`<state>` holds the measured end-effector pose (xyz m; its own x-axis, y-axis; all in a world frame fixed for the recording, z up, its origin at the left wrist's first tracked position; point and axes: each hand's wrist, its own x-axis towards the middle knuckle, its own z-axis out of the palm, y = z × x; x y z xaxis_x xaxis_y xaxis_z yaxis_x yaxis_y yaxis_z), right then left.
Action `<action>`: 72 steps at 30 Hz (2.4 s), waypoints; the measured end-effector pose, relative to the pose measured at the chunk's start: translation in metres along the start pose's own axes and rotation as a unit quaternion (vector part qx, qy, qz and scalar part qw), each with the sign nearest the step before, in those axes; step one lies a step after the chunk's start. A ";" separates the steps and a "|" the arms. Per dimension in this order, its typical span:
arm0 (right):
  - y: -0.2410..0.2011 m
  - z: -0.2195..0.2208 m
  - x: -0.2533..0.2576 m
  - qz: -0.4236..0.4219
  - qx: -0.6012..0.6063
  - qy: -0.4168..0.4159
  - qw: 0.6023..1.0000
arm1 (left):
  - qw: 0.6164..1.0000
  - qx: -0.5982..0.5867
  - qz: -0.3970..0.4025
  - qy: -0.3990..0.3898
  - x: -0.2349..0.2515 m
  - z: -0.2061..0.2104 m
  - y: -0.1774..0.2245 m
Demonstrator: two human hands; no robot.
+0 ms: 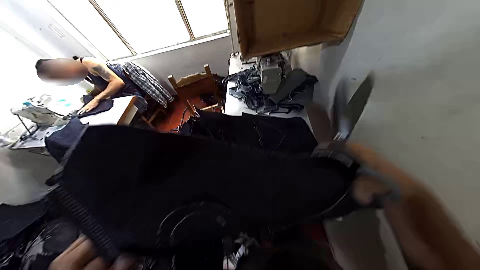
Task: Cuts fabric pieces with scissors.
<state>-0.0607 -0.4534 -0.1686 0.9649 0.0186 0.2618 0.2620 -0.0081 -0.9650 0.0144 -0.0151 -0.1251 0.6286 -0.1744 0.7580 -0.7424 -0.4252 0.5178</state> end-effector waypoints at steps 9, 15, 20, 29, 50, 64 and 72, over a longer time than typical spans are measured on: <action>0.050 -0.109 0.213 0.071 -0.402 -0.048 0.912 | 0.980 0.139 -0.131 -0.051 0.029 0.182 -0.047; 0.223 -0.037 0.216 0.179 -0.357 0.091 0.912 | 0.871 0.223 -0.391 -0.195 0.031 0.215 -0.089; 0.184 0.088 0.185 -0.110 -0.159 0.013 0.981 | 0.819 0.176 -0.471 -0.276 0.059 0.205 -0.101; 0.207 0.122 0.187 -0.162 -0.184 -0.045 0.969 | 0.816 0.175 -0.428 -0.348 -0.148 0.114 -0.148; 0.066 0.160 0.057 0.186 -0.304 -0.327 0.875 | 0.944 0.063 -0.203 -0.252 -0.174 0.050 -0.065; -0.009 0.170 0.033 -0.116 -0.260 -0.019 0.958 | 0.926 -0.288 -0.141 -0.198 -0.095 0.001 -0.057; 0.090 0.235 -0.072 0.058 0.175 -0.065 0.981 | 0.963 -0.176 -0.020 0.201 0.045 -0.083 0.053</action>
<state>-0.1101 -0.2209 -0.2769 0.9720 0.1649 0.1675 0.1068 0.3247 -0.9398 -0.0162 0.0287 -0.0308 0.5711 0.2237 0.7898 -0.7960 -0.0844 0.5994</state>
